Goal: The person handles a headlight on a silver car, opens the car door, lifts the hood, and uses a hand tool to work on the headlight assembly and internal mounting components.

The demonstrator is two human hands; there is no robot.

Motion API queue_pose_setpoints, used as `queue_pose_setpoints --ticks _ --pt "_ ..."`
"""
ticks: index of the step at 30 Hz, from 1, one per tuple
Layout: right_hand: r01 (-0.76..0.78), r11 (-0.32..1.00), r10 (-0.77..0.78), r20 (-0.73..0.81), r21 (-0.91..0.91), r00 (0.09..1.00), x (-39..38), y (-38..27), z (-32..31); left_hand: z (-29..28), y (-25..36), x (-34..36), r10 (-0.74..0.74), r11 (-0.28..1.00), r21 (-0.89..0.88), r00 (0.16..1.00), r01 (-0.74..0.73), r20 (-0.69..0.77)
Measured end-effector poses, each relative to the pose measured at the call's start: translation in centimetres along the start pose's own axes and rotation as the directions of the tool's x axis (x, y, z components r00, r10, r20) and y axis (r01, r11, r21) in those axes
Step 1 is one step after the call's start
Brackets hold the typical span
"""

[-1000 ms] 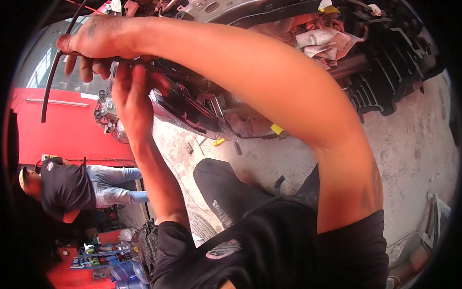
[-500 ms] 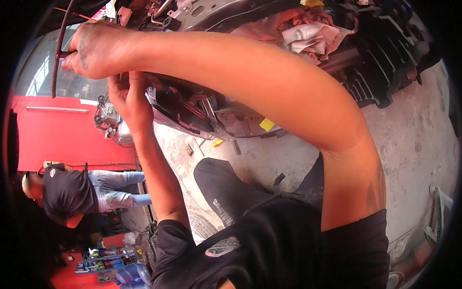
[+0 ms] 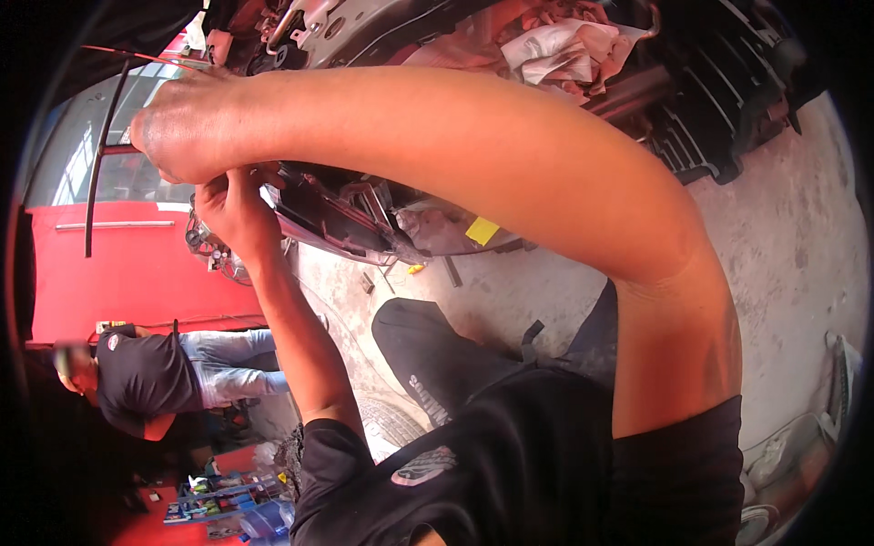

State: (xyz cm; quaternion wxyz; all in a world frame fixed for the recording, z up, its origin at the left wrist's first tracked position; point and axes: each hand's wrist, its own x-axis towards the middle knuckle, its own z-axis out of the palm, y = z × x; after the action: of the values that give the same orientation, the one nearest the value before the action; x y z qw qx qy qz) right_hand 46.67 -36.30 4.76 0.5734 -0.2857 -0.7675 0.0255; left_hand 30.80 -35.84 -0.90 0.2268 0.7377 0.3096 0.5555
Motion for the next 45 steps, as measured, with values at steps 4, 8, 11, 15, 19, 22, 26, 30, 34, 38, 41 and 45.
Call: queue_pose_setpoints --ticks 4,8,11,15,19,22,26,30,34,38,41,45 --pt "-0.051 0.999 0.051 0.083 0.0 0.995 -0.1 -0.2 -0.5 -1.2 0.0 0.2 -0.045 0.99 -0.125 0.985 0.066 0.166" --pt "-0.066 0.998 0.064 0.165 0.005 0.984 -1.1 -1.3 -2.7 0.6 0.8 -0.5 0.039 0.999 -0.026 0.999 -0.039 -0.002" --pt "-0.011 1.0 0.013 0.135 -0.015 0.991 -1.0 -0.9 -2.2 0.6 0.4 -0.6 0.159 0.968 0.205 0.986 -0.144 -0.056" --pt "0.035 0.999 -0.032 0.062 -0.039 0.998 -1.2 0.0 -1.2 0.7 0.0 -0.8 0.116 0.974 0.196 0.993 -0.112 -0.007" --pt "0.054 0.997 -0.054 0.005 -0.06 0.999 -1.2 0.6 -0.7 1.4 0.7 -1.0 0.034 0.999 0.014 0.997 -0.035 0.068" --pt "0.084 0.995 -0.085 -0.023 -0.059 0.996 -0.8 0.1 -0.4 0.0 0.6 -0.8 0.074 0.99 0.118 0.995 -0.082 0.066" --pt "0.096 0.993 -0.098 -0.027 -0.068 0.995 -0.8 0.4 0.0 0.5 0.1 -0.8 0.122 0.97 0.211 0.993 -0.121 0.01" --pt "0.103 0.992 -0.102 0.012 -0.071 0.995 -0.6 0.5 -0.1 1.8 0.1 -0.9 0.153 0.979 0.151 0.984 -0.139 -0.089" --pt "0.115 0.992 -0.111 0.068 -0.056 0.992 -0.7 0.9 -0.4 0.8 0.7 -0.4 0.028 1.0 -0.011 0.998 -0.027 0.062" --pt "0.125 0.991 -0.119 0.121 -0.038 0.986 -0.6 0.8 -0.4 0.2 0.3 -0.2 0.056 0.998 0.017 0.998 -0.056 0.027" --pt "0.132 0.984 -0.127 0.052 -0.118 0.991 -0.4 0.8 -0.3 0.9 0.5 -0.3 0.133 0.983 0.136 0.99 -0.126 -0.044" --pt "0.164 0.986 -0.162 0.122 -0.005 0.979 -0.5 0.7 -1.7 0.2 -0.5 -0.3 0.11 0.985 0.139 0.993 -0.105 -0.031"
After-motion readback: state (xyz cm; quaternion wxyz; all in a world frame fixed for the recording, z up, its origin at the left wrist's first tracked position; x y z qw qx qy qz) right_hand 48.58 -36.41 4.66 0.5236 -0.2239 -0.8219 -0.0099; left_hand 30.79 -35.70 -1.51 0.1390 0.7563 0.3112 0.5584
